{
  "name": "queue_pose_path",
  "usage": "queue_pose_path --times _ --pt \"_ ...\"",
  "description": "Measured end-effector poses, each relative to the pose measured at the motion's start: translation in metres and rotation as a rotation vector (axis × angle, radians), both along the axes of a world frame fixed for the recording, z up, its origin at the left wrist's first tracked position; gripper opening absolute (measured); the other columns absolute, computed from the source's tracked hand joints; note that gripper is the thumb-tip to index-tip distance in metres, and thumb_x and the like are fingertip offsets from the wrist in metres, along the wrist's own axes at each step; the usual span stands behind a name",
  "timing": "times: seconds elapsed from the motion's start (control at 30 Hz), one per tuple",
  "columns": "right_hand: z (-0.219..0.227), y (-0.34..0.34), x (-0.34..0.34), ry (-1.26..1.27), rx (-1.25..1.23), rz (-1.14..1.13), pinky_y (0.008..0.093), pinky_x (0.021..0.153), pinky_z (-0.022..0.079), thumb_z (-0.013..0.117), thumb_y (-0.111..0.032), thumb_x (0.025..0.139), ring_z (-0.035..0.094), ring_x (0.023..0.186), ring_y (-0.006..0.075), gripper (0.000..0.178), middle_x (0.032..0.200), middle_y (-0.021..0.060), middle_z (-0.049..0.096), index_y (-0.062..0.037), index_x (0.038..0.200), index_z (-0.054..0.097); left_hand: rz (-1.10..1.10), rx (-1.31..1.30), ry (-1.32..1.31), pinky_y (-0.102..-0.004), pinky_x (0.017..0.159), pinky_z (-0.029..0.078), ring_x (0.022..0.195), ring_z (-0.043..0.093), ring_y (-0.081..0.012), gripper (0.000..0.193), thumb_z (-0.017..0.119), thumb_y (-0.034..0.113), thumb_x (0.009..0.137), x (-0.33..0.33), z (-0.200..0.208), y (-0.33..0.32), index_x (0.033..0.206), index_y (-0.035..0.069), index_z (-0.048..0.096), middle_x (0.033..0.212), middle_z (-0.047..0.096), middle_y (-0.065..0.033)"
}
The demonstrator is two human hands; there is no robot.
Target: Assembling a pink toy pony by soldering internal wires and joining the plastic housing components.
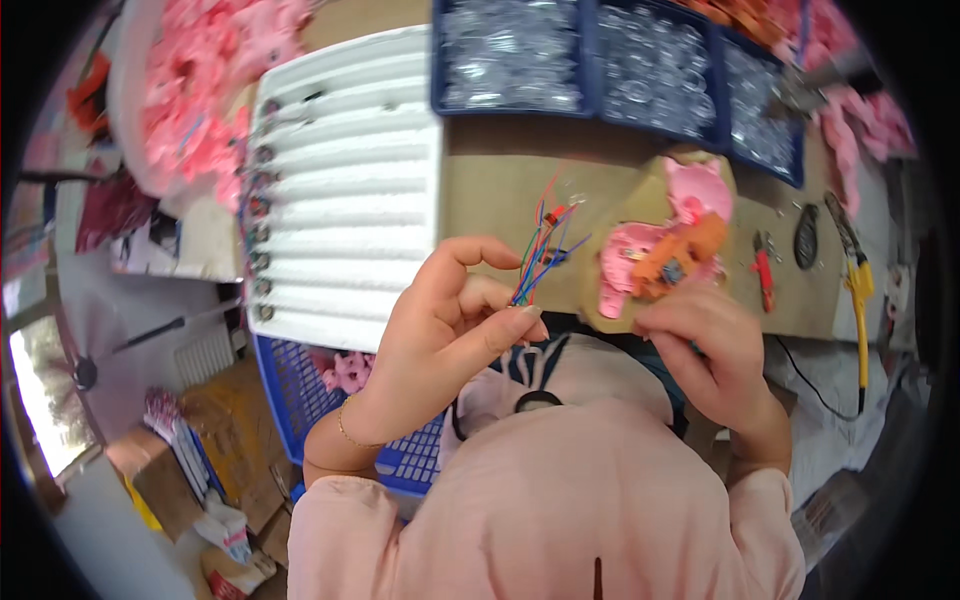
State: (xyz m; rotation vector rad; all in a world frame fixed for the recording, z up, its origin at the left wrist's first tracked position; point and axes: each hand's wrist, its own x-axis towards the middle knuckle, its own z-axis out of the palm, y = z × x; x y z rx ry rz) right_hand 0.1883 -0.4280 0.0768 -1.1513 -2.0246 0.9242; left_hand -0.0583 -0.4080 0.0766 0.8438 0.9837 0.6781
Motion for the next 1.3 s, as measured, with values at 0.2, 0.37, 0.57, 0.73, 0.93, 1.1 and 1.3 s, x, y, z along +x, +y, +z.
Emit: queue_pose_path --times 0.2,0.37,0.57,0.73,0.93,1.1,1.3 --pt "0.005 -0.003 0.01 0.231 -0.129 -0.339 0.0225 0.059 0.042 0.063 -0.002 0.081 0.055 0.068 0.0099 0.013 0.083 0.0056 0.061 0.0018 0.093 0.06 -0.13 0.364 0.192 -0.0237 0.073 0.049 0.081 0.063 -0.0138 0.055 0.055 -0.005 0.085 0.041 -0.014 0.002 0.131 0.001 0.025 0.086 0.063 -0.0089" --pt "0.003 0.015 0.006 0.529 -0.576 -0.327 0.0194 0.058 0.043 0.056 -0.005 0.085 0.055 0.068 0.0068 0.015 0.081 0.0047 0.059 0.0029 0.098 0.057 -0.031 0.559 0.283 -0.023 0.064 0.049 0.068 0.061 -0.0098 0.055 0.065 0.006 0.083 0.058 -0.022 -0.003 0.129 0.003 0.035 0.08 0.066 -0.0062" --pt "-0.013 0.015 -0.001 0.487 -0.327 -0.209 0.0243 0.058 0.044 0.062 -0.003 0.08 0.057 0.069 0.0113 0.012 0.078 0.0052 0.061 0.0006 0.092 0.059 0.042 0.467 0.303 -0.0226 0.067 0.05 0.075 0.064 -0.0106 0.043 0.064 0.005 0.084 0.062 -0.019 -0.001 0.121 0.0 0.042 0.082 0.066 -0.0068" --pt "-0.017 0.01 -0.003 0.035 0.416 -0.134 0.0315 0.063 0.044 0.073 -0.002 0.068 0.057 0.07 0.0217 0.024 0.08 0.0029 0.061 -0.0062 0.089 0.063 0.033 0.343 0.069 -0.0235 0.068 0.051 0.079 0.064 -0.0114 0.023 0.06 0.003 0.087 0.063 -0.024 0.003 0.106 -0.006 0.051 0.091 0.065 -0.0092" --pt "0.004 0.037 0.005 -0.183 0.678 -0.083 0.031 0.073 0.043 0.075 -0.019 0.068 0.056 0.083 0.0212 0.026 0.088 0.0016 0.059 -0.0096 0.09 0.065 -0.016 0.446 0.155 -0.0228 0.068 0.051 0.081 0.064 -0.0115 0.019 0.059 0.003 0.088 0.068 -0.02 0.007 0.103 -0.006 0.053 0.09 0.064 -0.0087" --pt "0.02 0.053 0.018 -0.191 0.657 -0.186 0.0275 0.078 0.041 0.07 -0.019 0.077 0.054 0.083 0.0193 0.024 0.092 0.0034 0.058 -0.0058 0.095 0.063 0.045 0.343 0.049 -0.0231 0.071 0.051 0.081 0.064 -0.0115 0.016 0.058 0.004 0.088 0.061 -0.022 0.006 0.101 -0.006 0.055 0.09 0.063 -0.0087" --pt "0.009 0.047 0.012 0.302 -0.213 -0.335 0.02 0.065 0.041 0.06 -0.011 0.087 0.051 0.075 0.0066 0.017 0.092 0.0029 0.058 0.0005 0.099 0.059 0.099 0.376 0.118 -0.0209 0.07 0.046 0.08 0.057 -0.0083 0.013 0.058 0.006 0.089 0.055 -0.031 0.006 0.098 -0.003 0.056 0.09 0.061 -0.0055"
